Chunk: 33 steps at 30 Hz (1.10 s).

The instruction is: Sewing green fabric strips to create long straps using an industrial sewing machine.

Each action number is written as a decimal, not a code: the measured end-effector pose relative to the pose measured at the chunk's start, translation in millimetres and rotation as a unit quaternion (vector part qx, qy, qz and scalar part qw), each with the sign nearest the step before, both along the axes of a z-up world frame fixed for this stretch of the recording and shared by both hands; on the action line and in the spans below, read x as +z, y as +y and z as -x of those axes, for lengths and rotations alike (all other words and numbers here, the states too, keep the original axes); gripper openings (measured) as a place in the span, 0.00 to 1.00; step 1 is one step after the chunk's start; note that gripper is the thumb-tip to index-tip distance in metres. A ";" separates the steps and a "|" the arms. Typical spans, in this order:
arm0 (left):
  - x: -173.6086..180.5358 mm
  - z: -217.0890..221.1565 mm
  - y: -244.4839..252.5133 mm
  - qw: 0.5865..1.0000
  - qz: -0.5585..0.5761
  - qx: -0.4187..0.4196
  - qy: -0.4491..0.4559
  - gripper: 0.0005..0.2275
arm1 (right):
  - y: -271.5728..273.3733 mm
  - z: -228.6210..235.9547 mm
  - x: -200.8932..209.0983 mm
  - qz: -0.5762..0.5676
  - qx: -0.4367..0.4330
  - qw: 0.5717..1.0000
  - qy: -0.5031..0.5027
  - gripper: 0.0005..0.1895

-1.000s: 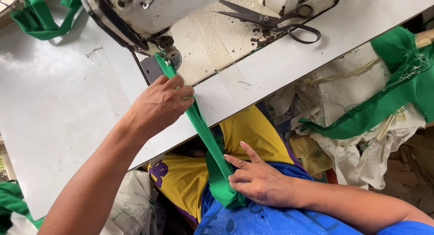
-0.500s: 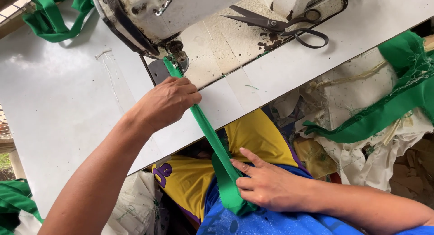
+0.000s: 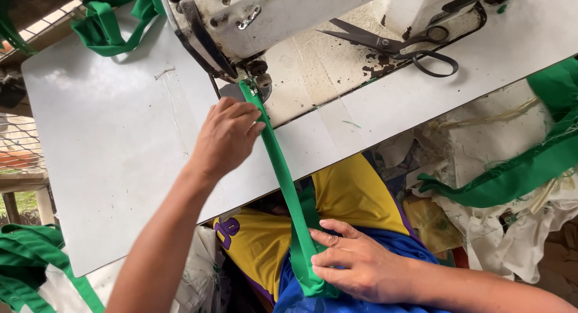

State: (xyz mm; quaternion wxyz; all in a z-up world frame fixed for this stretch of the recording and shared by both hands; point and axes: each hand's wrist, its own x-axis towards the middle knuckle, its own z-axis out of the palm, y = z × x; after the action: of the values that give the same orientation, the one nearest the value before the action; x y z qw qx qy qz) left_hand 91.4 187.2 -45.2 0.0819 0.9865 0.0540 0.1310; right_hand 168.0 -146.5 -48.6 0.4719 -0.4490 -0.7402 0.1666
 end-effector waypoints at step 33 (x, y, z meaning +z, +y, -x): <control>-15.8 46.7 -86.7 0.990 -0.009 0.086 -0.110 0.14 | -9.3 10.2 -37.2 0.068 -0.001 0.997 0.027 0.10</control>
State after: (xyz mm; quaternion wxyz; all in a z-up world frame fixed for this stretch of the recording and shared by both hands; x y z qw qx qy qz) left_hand 44.7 100.5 -61.0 0.0672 0.9583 0.1285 0.2462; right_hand 157.8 -155.8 -85.8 0.4601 -0.4765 -0.7135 0.2283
